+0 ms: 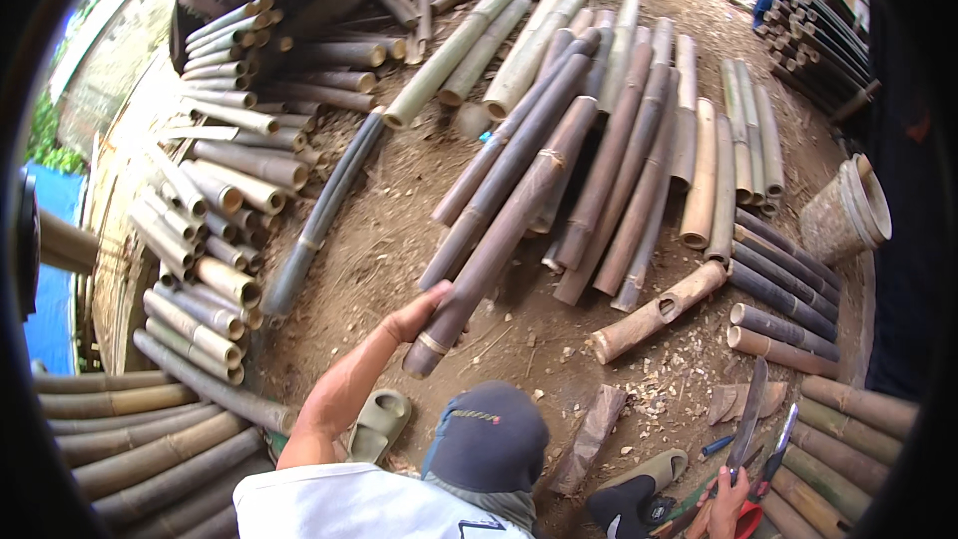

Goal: The person sits on the ground and uses a knife to shave the outer layer off several bamboo poles. They pick up a pole, secure it with their foot, and scrape the surface with the knife, then place the finished piece aside and repeat the process with another pole.

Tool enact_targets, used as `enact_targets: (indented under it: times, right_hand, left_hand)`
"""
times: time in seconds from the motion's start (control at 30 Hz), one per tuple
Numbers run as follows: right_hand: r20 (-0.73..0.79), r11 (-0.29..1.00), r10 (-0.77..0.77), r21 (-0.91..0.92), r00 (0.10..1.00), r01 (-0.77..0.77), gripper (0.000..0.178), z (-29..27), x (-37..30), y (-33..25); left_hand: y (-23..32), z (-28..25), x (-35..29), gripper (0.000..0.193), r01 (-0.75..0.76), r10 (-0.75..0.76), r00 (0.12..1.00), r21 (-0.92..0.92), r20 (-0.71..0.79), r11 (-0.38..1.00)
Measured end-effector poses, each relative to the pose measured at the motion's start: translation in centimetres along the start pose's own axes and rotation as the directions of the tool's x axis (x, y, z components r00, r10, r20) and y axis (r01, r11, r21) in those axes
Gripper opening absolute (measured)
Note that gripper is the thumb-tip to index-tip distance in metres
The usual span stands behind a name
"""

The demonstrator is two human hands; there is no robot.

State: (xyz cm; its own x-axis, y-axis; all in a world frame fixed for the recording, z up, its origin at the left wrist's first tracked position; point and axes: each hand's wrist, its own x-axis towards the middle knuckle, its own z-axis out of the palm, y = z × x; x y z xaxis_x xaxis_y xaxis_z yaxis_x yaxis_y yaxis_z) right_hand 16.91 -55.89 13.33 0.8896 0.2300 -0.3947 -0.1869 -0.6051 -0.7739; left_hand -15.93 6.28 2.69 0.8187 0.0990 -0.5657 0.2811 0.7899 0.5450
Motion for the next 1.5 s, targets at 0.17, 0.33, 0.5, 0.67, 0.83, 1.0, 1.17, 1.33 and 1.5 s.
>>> enact_targets:
  times: [0.17,0.33,0.5,0.67,0.83,1.0,1.17,1.33,1.5]
  right_hand:
    - [0.018,0.916,-0.047,-0.399,0.999,0.051,0.049,2.6,-3.5,-7.0]
    - [-0.034,0.886,-0.018,-0.463,0.999,0.001,0.050,1.3,-3.8,-3.3]
    - [0.022,0.993,0.032,-0.118,0.999,-0.030,0.018,0.1,-0.5,2.6]
    - [0.070,0.946,0.202,-0.270,0.977,-0.176,0.042,2.1,-1.2,-2.0]
    - [-0.036,0.904,0.118,-0.410,0.992,-0.122,0.047,3.7,-4.3,-3.0]
    - [0.023,0.864,0.097,-0.498,0.995,-0.073,0.047,3.9,-4.9,-3.1]
    - [0.074,0.882,0.091,-0.468,0.993,-0.046,0.048,4.4,-3.2,-1.7]
    - [0.073,0.912,0.082,-0.407,0.994,-0.046,0.042,3.2,-3.6,-1.7]
    - [0.030,0.920,0.068,-0.388,0.997,-0.051,0.032,3.7,-3.7,0.2]
  left_hand:
    - [-6.2,0.2,-6.2,0.093,-0.014,0.535,0.745,0.793,-0.398,0.609]
    - [-6.1,-2.9,-10.8,0.074,0.360,0.582,0.474,0.749,-0.661,0.556]
    - [-4.9,-11.9,-11.9,0.079,0.416,0.622,0.413,0.746,-0.665,0.520]
    - [-3.2,-20.8,-9.5,0.042,0.153,0.779,-0.353,0.790,-0.518,0.594]
    - [-10.3,-19.4,-12.0,0.091,0.401,0.648,-0.108,0.564,-0.754,0.722]
    - [-15.1,-17.2,-13.4,0.107,0.470,0.701,0.304,0.742,-0.645,0.479]
    - [-14.0,-16.7,-10.1,0.091,0.222,0.370,0.518,0.538,-0.771,0.813]
    - [-16.4,-12.4,-7.0,0.075,0.444,0.711,0.123,0.679,-0.693,0.585]
    - [-15.3,-12.8,-7.3,0.085,0.525,0.623,0.224,0.631,-0.750,0.572]
